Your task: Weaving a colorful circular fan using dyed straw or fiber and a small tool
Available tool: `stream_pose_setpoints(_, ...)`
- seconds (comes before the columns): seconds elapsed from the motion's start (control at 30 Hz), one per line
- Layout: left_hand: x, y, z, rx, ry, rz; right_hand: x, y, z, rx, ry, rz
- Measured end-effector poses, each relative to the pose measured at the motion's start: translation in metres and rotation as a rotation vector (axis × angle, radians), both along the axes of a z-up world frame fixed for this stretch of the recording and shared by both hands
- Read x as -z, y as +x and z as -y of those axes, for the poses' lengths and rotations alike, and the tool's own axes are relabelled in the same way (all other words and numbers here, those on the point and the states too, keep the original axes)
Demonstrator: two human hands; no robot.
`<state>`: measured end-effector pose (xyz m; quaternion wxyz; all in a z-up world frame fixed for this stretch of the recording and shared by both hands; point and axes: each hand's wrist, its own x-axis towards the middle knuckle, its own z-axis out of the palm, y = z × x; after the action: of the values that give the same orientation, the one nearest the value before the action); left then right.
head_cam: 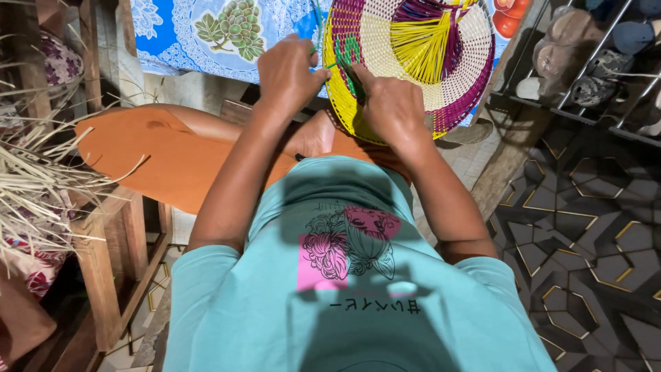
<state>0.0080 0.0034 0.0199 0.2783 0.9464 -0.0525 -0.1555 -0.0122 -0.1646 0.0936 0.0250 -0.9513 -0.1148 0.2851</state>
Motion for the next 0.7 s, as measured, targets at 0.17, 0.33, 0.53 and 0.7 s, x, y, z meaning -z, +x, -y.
stream_pose_setpoints(0.17,0.016,0.001,0.013,0.023,0.089,0.005,0.007,0.001,-0.001,-0.013,-0.031,0.007)
stream_pose_setpoints(0.33,0.021,0.000,0.017,0.041,0.184,-0.032,0.003,0.004,-0.005,-0.003,-0.053,-0.052)
stream_pose_setpoints(0.53,0.027,-0.001,0.019,0.040,0.173,-0.087,0.004,0.004,-0.005,-0.033,-0.068,-0.049)
stream_pose_setpoints(0.7,0.020,-0.004,0.022,0.005,0.090,-0.008,0.008,0.005,-0.006,-0.030,-0.109,-0.064)
